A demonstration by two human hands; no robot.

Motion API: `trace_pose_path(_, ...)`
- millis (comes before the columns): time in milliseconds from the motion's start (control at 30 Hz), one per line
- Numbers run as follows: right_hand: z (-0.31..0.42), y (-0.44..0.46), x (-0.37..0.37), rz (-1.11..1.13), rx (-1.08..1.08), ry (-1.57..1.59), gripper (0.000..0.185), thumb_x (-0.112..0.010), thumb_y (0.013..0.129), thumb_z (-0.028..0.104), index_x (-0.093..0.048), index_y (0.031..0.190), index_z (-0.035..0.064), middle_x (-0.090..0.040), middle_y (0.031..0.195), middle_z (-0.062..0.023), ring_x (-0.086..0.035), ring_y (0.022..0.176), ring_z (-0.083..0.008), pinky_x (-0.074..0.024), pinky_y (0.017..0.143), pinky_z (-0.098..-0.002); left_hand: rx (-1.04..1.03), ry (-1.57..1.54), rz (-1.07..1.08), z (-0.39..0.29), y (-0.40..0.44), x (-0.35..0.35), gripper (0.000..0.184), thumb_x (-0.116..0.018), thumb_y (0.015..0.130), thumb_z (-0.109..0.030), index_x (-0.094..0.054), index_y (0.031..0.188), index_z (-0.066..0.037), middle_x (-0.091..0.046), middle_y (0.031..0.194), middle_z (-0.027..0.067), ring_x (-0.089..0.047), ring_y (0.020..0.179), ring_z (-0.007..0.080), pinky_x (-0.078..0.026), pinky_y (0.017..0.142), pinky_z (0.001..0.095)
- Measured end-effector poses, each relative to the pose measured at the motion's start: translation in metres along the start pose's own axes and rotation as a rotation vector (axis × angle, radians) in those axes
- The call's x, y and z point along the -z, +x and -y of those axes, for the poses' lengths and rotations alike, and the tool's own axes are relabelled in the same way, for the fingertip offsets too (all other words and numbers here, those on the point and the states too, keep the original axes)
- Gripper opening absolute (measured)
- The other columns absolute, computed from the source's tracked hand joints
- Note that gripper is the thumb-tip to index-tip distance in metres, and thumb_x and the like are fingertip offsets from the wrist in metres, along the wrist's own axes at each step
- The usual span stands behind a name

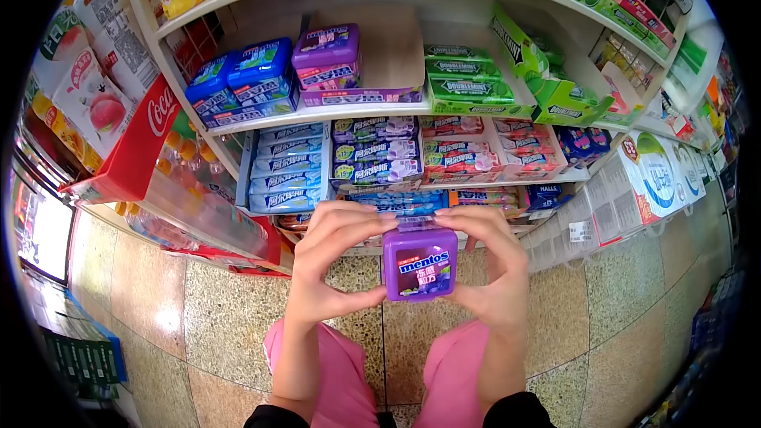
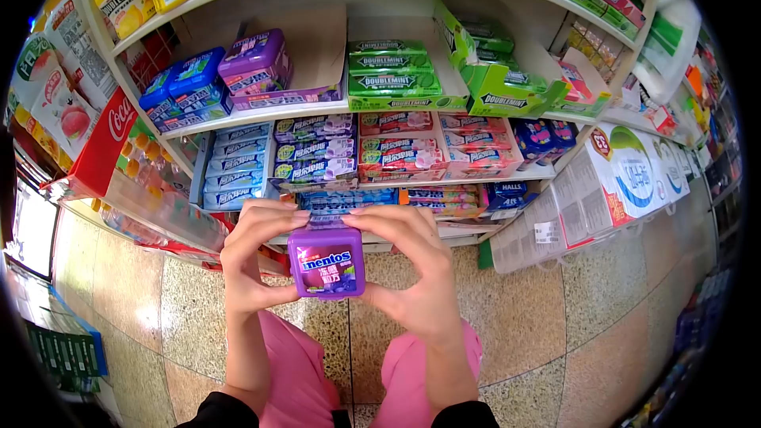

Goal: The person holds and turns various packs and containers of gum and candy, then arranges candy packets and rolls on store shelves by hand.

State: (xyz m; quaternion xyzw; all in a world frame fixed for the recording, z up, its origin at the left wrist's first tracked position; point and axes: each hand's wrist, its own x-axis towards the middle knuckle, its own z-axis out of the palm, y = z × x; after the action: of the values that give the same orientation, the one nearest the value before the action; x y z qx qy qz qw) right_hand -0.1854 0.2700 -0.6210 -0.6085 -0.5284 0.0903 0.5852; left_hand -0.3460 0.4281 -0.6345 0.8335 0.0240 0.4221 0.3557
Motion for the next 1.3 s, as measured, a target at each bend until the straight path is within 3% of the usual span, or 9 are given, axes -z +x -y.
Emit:
trace_pose_path(167,-0.001,-0.001,-0.002,0.008,0.002,-0.037,0.062,-0.089,0.060,0.021,-0.070,0.117,0.0086,-0.068,0.116,-0.0066,-0.061,0.107,-0.0226,-0.0436,0.089,-0.0340,0.009,0.022,0.005,0.002,-0.004,0.001,0.065,-0.083,0.053,-0.016,-0.070,0.116,-0.003,-0.070,0.113,0.0077,-0.060,0.107,0.0274,-0.044,0.096,0.0404)
trace_pose_path(367,-0.004,-0.001,-0.003,0.016,-0.016,0.039,0.070,-0.092,0.057,0.023,-0.068,0.121,0.0074,-0.067,0.112,-0.0034,-0.056,0.092,-0.0157,-0.0402,0.066,-0.0272,0.060,0.019,0.014,-0.004,-0.003,0.005,0.066,-0.083,0.053,-0.020,-0.070,0.116,-0.003,-0.070,0.110,0.0076,-0.061,0.104,0.0264,-0.044,0.094,0.0397)
trace_pose_path(500,-0.005,-0.006,-0.001,0.068,-0.067,0.081,0.074,-0.093,0.058,0.029,-0.067,0.123,0.0043,-0.066,0.109,-0.0031,-0.051,0.088,-0.0140,-0.0379,0.067,-0.0272,0.220,-0.087,0.018,-0.008,-0.004,0.007,0.063,-0.083,0.054,-0.025,-0.070,0.110,0.000,-0.069,0.098,0.0101,-0.063,0.092,0.0212,-0.043,0.091,0.0360)
trace_pose_path(633,-0.005,-0.007,-0.001,0.139,-0.119,0.124,0.083,-0.093,0.059,0.032,-0.062,0.131,0.0033,-0.066,0.108,-0.0030,-0.050,0.088,-0.0136,-0.0373,0.070,-0.0276,0.649,-0.594,-0.151,-0.012,-0.011,-0.005,0.058,-0.082,0.061,-0.029,-0.068,0.106,0.005,-0.068,0.096,0.0083,-0.060,0.093,0.0157,-0.042,0.091,0.0318)
trace_pose_path(667,-0.005,-0.007,-0.001,0.160,-0.140,0.124,0.086,-0.093,0.059,0.033,-0.060,0.133,0.0035,-0.066,0.108,-0.0029,-0.049,0.088,-0.0134,-0.0371,0.070,-0.0277,0.661,-0.626,-0.152,-0.013,-0.012,-0.006,0.051,-0.081,0.068,-0.027,-0.067,0.105,0.005,-0.067,0.096,0.0066,-0.059,0.093,0.0138,-0.042,0.090,0.0304)
trace_pose_path(767,-0.009,-0.010,-0.005,0.139,-0.295,0.266,0.092,-0.092,0.061,0.032,-0.054,0.141,0.0054,-0.066,0.109,-0.0025,-0.050,0.089,-0.0123,-0.0366,0.072,-0.0271,0.748,-0.684,-0.165,-0.017,-0.010,-0.009,0.043,-0.080,0.072,-0.022,-0.067,0.103,0.004,-0.066,0.095,0.0057,-0.058,0.093,0.0128,-0.042,0.090,0.0294)
trace_pose_path(1067,-0.011,-0.006,-0.005,0.179,-0.295,0.350,0.091,-0.091,0.063,0.023,-0.051,0.144,0.0091,-0.065,0.117,-0.0029,-0.057,0.101,-0.0090,-0.0360,0.074,-0.0250,0.767,-0.690,-0.175,-0.017,-0.012,-0.011,0.035,-0.080,0.078,-0.021,-0.066,0.101,0.002,-0.066,0.087,0.0037,-0.060,0.085,0.0106,-0.044,0.087,0.0280)
trace_pose_path(1200,-0.012,-0.006,-0.008,0.143,-0.262,0.304,0.086,-0.090,0.062,0.018,-0.055,0.139,0.0089,-0.068,0.109,-0.0025,-0.058,0.096,-0.0086,-0.0367,0.074,-0.0249,0.731,-0.673,-0.184,-0.017,-0.013,-0.013,0.037,-0.081,0.078,-0.019,-0.064,0.104,0.002,-0.067,0.085,0.0045,-0.061,0.085,0.0108,-0.045,0.087,0.0285)
trace_pose_path(1300,-0.016,-0.007,-0.007,0.127,-0.249,0.298,0.082,-0.090,0.062,0.016,-0.057,0.135,0.0066,-0.069,0.101,-0.0017,-0.059,0.090,-0.0084,-0.0373,0.073,-0.0251,0.667,-0.667,-0.198,-0.016,-0.015,-0.013,0.048,-0.082,0.077,-0.016,-0.062,0.116,0.003,-0.068,0.083,0.0044,-0.063,0.085,0.0107,-0.046,0.088,0.0276)
